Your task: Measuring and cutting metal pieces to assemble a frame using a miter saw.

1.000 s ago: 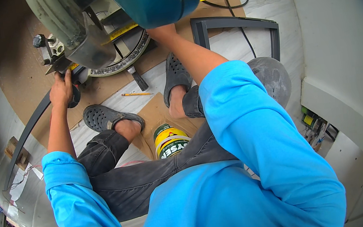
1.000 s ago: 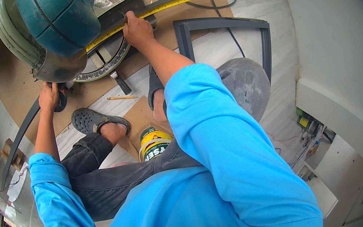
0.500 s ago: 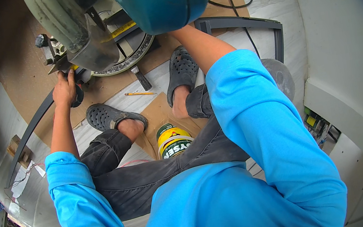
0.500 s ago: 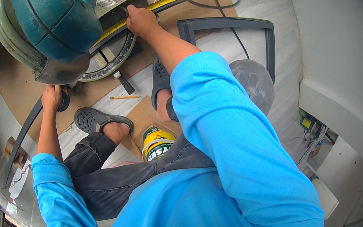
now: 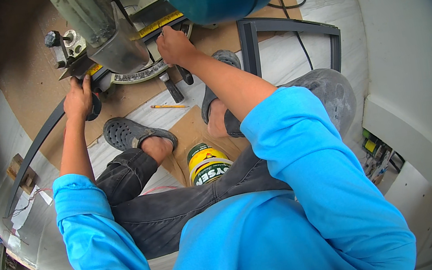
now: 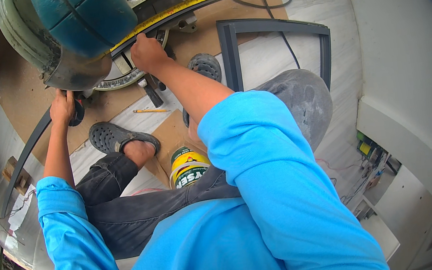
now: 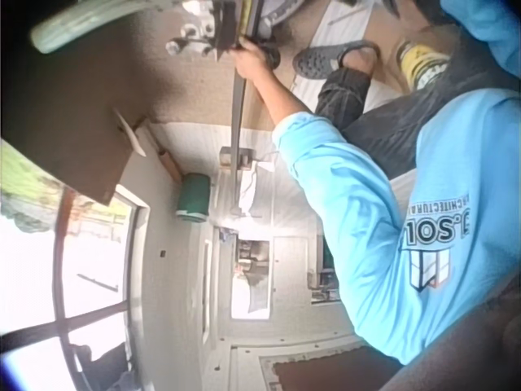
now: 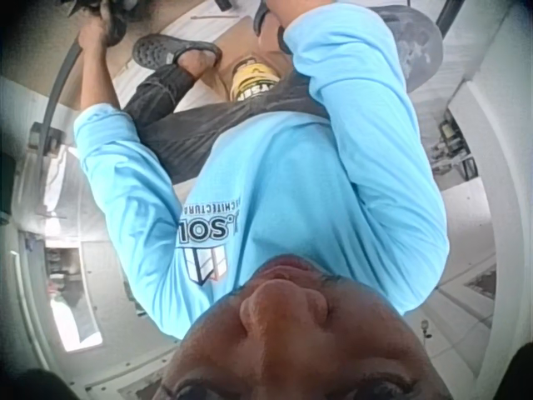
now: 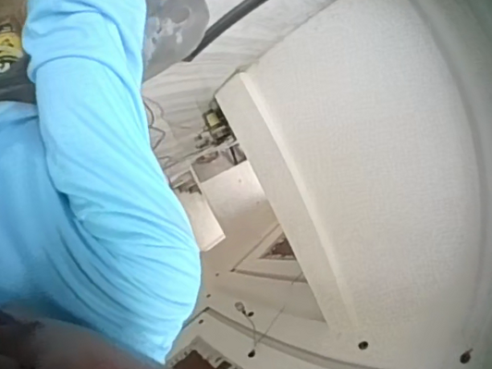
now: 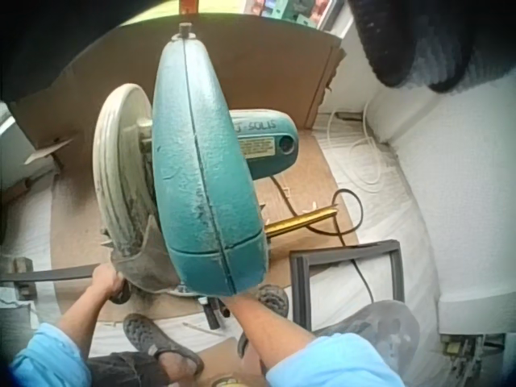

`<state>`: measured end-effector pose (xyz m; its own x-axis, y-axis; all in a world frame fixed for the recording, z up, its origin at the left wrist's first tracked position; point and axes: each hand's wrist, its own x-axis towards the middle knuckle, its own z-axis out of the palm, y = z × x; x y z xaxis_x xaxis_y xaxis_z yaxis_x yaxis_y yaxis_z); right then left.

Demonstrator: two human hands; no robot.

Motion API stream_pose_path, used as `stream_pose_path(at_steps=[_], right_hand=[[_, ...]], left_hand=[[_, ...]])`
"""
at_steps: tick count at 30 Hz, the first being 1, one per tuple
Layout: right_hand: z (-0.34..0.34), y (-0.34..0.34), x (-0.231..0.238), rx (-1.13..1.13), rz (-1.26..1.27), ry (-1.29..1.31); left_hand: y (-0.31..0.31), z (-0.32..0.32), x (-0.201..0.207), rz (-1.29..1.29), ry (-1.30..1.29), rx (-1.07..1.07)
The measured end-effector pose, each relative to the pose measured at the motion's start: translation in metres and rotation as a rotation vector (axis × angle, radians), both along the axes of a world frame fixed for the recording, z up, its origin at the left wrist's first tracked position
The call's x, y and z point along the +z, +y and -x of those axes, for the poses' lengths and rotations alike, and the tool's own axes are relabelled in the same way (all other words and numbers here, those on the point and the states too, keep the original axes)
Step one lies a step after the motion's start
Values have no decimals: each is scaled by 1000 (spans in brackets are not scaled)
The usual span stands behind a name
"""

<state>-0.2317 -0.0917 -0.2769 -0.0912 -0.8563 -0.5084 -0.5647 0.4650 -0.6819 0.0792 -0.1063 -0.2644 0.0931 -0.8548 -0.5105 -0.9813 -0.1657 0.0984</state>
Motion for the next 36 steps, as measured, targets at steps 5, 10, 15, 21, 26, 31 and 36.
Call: stream_pose_path(at_steps=[5,10,15,21,26,31,36], right_hand=[[-3,-6,13,17,-170,-30],[2,-5,14,92,-76,38],[4,-10,7,83,-71,68],[2,-7,5,93,-87,63],[1,-11,7,95,-108,55],[2,-13,5,97,-153,57],[0,-12,5,83,-152,56]], left_hand=[[6,-8,3,37,0,21],[4,-5,2,37,11,14],[2,-2,-1,24,-6,6],[2,-6,-4,16,-31,3],[2,-7,-3,13,-20,6],[3,-5,-2,27,-15,1],[3,-5,-1,38,-4,-9]])
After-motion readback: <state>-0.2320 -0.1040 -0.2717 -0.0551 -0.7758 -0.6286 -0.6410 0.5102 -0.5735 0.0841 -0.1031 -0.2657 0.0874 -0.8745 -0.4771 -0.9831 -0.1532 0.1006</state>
